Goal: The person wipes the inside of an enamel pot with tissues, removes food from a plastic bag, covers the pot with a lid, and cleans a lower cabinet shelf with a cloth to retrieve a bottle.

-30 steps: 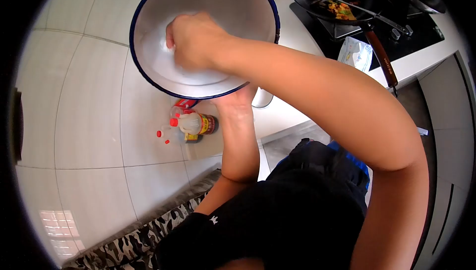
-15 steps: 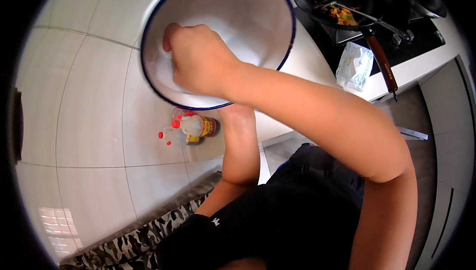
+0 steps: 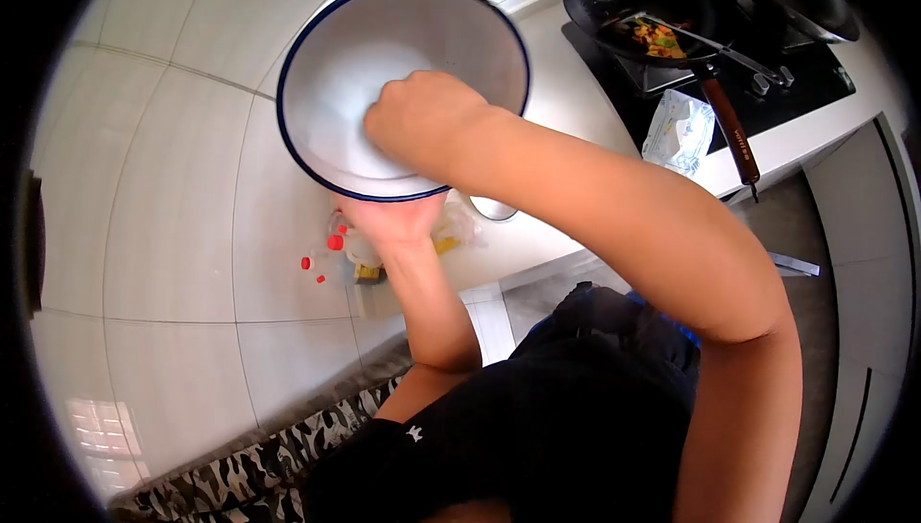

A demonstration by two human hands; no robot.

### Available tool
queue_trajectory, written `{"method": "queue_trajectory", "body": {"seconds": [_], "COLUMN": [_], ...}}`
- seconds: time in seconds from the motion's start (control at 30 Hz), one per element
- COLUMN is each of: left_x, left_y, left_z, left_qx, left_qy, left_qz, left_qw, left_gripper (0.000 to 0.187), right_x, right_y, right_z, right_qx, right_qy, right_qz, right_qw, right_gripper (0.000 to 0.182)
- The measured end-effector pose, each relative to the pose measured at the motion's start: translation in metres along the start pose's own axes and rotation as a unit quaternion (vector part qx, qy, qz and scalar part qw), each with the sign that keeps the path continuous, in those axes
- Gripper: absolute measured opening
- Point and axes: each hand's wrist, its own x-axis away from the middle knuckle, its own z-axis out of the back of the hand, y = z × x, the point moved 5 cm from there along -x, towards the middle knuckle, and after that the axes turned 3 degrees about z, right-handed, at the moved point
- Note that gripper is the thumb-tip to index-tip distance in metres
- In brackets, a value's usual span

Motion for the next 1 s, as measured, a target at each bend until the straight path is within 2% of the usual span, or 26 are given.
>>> {"method": "queue_trajectory", "body": {"seconds": [0.03, 0.07, 0.17, 0.27, 0.37, 0.47, 0.57, 0.67, 0.77, 0.87, 0.9, 0.97, 1.0], "left_x": [-0.001, -0.002, -0.006, -0.005, -0.005, -0.006, -0.013, -0.015, -0.020, -0.021, -0.022, -0.022, -0.019], "left_y": [0.000, -0.001, -0.004, -0.004, -0.005, -0.008, -0.015, -0.019, -0.018, -0.018, -0.019, -0.018, -0.020], "left_z": [0.006, 0.010, 0.019, 0.017, 0.019, 0.033, 0.033, 0.018, 0.022, 0.036, 0.037, 0.031, 0.036], "left_qx": [0.049, 0.034, 0.050, 0.018, 0.022, 0.151, 0.133, 0.188, 0.137, 0.113, 0.186, 0.321, 0.288], "left_qy": [0.019, 0.105, 0.093, 0.100, 0.141, 0.064, 0.082, 0.043, 0.081, 0.100, 0.022, -0.133, -0.112], "left_qz": [0.011, -0.017, -0.011, -0.036, -0.027, 0.036, 0.042, 0.050, 0.011, -0.004, 0.022, 0.072, 0.058], "left_qw": [0.999, 0.994, 0.994, 0.994, 0.989, 0.986, 0.987, 0.980, 0.987, 0.988, 0.982, 0.935, 0.949], "left_gripper": [0.059, 0.059, 0.060, 0.060, 0.058, 0.043, 0.042, 0.049, 0.047, 0.047, 0.048, 0.049, 0.049], "right_x": [0.000, -0.002, -0.010, -0.013, -0.010, 0.001, -0.001, -0.015, -0.023, -0.015, -0.013, -0.008, -0.007], "right_y": [0.000, -0.001, 0.009, 0.026, 0.016, -0.008, 0.001, 0.006, 0.015, 0.002, -0.002, -0.010, -0.013], "right_z": [-0.002, 0.000, -0.013, -0.023, -0.021, 0.002, 0.000, -0.011, -0.014, -0.002, 0.005, 0.013, 0.014], "right_qx": [-0.003, -0.027, -0.047, -0.201, -0.220, -0.199, -0.249, -0.192, -0.220, -0.345, -0.367, -0.411, -0.376], "right_qy": [-0.006, -0.044, -0.006, 0.074, 0.024, -0.082, -0.093, -0.029, 0.071, 0.014, 0.002, -0.020, 0.014], "right_qz": [0.011, 0.002, -0.053, -0.114, -0.105, -0.046, -0.047, -0.116, -0.094, -0.101, -0.084, -0.051, -0.043], "right_qw": [1.000, 0.999, 0.997, 0.970, 0.969, 0.975, 0.963, 0.974, 0.968, 0.933, 0.927, 0.910, 0.925], "right_gripper": [0.012, 0.011, 0.010, 0.008, 0.010, 0.010, 0.012, 0.014, 0.016, 0.015, 0.015, 0.015, 0.018]}}
